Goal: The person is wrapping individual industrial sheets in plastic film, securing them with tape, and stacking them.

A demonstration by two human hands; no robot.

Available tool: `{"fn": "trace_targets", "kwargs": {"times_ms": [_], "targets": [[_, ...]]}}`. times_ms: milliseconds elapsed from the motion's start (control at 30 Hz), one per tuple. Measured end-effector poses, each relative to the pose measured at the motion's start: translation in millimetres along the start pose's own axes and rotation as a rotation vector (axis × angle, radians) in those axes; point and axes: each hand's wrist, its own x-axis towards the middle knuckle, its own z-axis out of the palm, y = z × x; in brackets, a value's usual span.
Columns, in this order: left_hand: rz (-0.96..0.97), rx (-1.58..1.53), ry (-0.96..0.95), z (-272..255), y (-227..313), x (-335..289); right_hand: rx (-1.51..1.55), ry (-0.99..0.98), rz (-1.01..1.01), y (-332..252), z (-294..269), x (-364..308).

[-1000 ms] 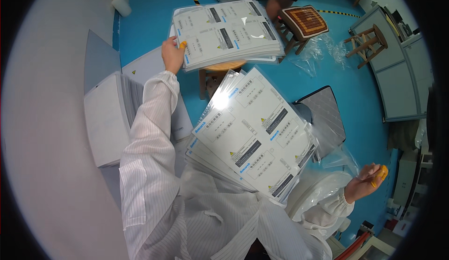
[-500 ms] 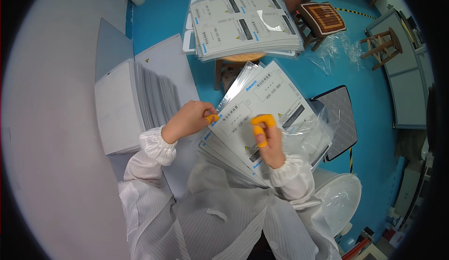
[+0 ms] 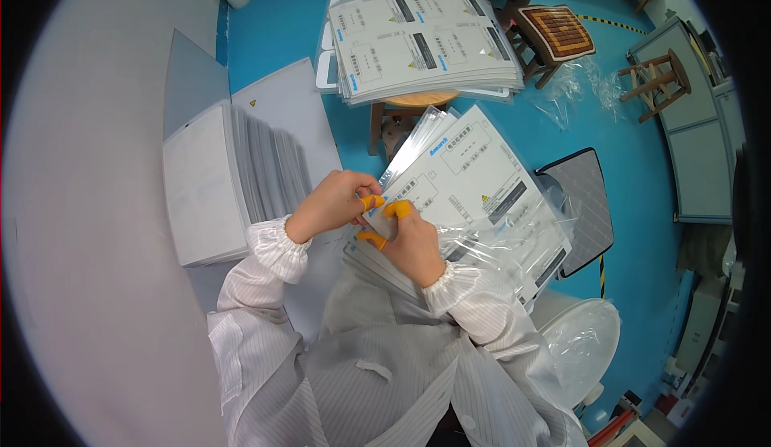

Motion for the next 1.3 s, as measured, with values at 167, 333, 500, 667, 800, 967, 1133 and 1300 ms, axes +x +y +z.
{"fn": "trace_targets", "kwargs": {"times_ms": [167, 333, 500, 667, 800, 967, 1133, 1300], "targets": [[0.020, 0.064, -0.029, -1.0, 0.9, 0.8, 0.057, 0.031, 0.082, 16.1, -2.6, 1.7], [-0.027, -0.009, -0.027, 0.6, -6.1, 0.6, 0.083, 0.109, 0.070, 19.3, -12.6, 1.1], [-0.023, 0.023, -0.028, 0.8, -1.6, -1.6, 0.077, -0.002, -0.051, 5.5, -0.3, -7.1], [-0.005, 0.014, -0.018, 1.3, -4.0, -2.2, 0.082, 0.080, -0.007, 25.1, 4.5, -4.9], [-0.002, -0.028, -0.028, 0.3, -8.6, 0.4, 0.111, 0.063, 0.091, 19.3, -5.8, -3.6], [0.056, -0.124, -0.143, -5.1, -13.8, -7.0, 0.135, 0.018, -0.039, 12.6, -8.4, -3.6], [-0.017, -0.158, -0.127, -12.9, -14.2, -4.2, 0.587, 0.110, 0.029, 52.1, -26.5, -4.4], [-0.063, -0.192, -0.100, -18.3, -30.9, -1.5, 1.473, 0.719, 0.099, 91.3, -98.3, 12.7]]}}
